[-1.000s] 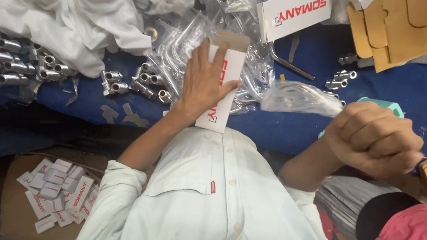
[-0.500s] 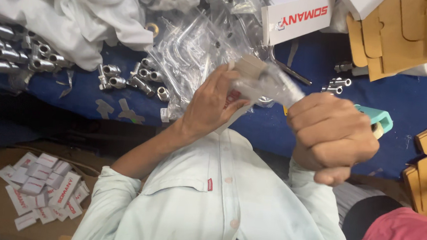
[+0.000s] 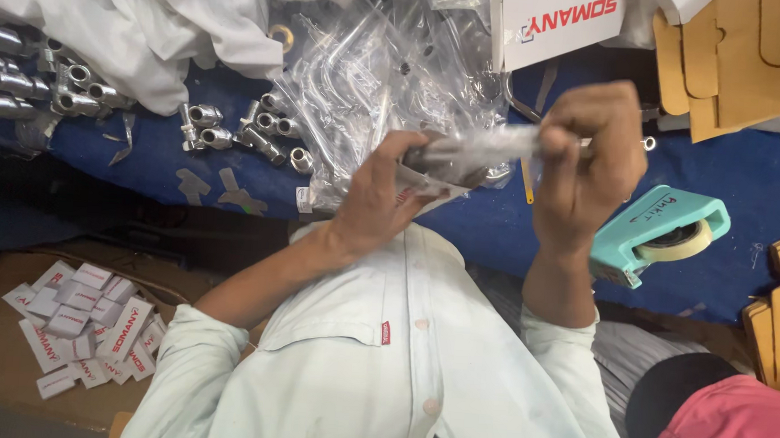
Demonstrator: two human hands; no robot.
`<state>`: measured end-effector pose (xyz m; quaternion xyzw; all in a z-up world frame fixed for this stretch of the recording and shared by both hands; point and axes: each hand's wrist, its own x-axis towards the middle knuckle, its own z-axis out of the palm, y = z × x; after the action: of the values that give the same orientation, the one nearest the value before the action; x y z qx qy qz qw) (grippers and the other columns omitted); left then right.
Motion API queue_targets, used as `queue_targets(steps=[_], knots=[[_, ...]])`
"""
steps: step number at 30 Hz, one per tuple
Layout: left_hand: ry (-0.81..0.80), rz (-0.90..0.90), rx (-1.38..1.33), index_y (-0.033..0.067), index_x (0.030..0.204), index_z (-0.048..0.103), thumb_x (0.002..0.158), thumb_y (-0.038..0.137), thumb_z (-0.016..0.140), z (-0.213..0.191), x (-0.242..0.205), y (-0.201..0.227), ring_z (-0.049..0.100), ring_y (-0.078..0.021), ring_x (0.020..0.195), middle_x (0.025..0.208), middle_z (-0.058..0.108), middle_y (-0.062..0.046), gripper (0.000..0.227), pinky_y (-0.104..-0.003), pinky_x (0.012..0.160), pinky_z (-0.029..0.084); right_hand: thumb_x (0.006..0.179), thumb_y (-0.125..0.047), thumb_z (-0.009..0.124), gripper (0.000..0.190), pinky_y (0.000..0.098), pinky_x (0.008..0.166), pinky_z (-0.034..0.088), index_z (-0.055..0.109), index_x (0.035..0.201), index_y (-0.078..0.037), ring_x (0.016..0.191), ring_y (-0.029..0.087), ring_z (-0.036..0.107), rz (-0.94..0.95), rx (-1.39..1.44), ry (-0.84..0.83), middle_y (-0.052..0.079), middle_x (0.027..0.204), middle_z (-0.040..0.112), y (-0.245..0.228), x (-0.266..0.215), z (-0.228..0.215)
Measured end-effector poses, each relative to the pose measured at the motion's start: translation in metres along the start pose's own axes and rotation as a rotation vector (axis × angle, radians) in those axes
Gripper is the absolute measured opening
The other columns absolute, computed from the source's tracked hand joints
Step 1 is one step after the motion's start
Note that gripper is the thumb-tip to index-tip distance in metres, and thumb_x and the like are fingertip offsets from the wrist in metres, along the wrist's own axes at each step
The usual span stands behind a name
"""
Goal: The person packs small metal hardware components into white rectangular boxes labeled 'SOMANY'. They pick up the metal parts, place them inside the boxes, and seal the boxes using a tape dispenser. The sealed boxes are then placed into a larger cardboard box.
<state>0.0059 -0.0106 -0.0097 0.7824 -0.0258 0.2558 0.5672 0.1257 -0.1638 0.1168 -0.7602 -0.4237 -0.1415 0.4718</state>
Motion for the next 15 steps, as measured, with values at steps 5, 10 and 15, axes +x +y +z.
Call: queue_targets(steps=[5, 10, 15], knots=[[-0.018, 0.102, -0.013, 0.0074, 0.149, 0.031, 0.088, 0.004, 0.085, 0.026, -0.007, -0.004, 0.064, -0.0374, 0.121, 0.135, 0.055, -0.020, 0.082, -0.043, 0.102, 0.057, 0.102, -0.028, 0.081, 0.036, 0.0331, 0.062, 0.051, 0.061, 0.094, 0.000, 0.075, 0.022, 0.064, -0.142, -0.190, -0.275, 0.013, 0.094, 0.065, -0.027, -0.008, -0.020], [-0.150, 0.214, -0.105, 0.0091, 0.150, 0.031, 0.086, 0.007, 0.086, 0.030, -0.007, -0.001, 0.064, -0.0365, 0.122, 0.136, 0.055, -0.018, 0.084, -0.043, 0.102, 0.057, 0.092, -0.023, 0.082, 0.033, 0.0360, 0.061, 0.052, 0.058, 0.088, -0.002, 0.075, 0.023, 0.066, -0.175, -0.130, -0.582, 0.013, 0.094, 0.065, -0.006, 0.011, -0.044], [-0.188, -0.043, -0.173, 0.0074, 0.153, 0.032, 0.086, 0.015, 0.088, 0.017, 0.001, 0.005, 0.068, -0.0321, 0.118, 0.131, 0.061, -0.016, 0.088, -0.041, 0.102, 0.057, 0.097, -0.003, 0.076, 0.016, 0.0327, 0.055, 0.049, 0.060, 0.095, 0.002, 0.074, 0.025, 0.066, -0.153, -0.270, -0.230, 0.015, 0.097, 0.067, 0.012, -0.007, -0.009]])
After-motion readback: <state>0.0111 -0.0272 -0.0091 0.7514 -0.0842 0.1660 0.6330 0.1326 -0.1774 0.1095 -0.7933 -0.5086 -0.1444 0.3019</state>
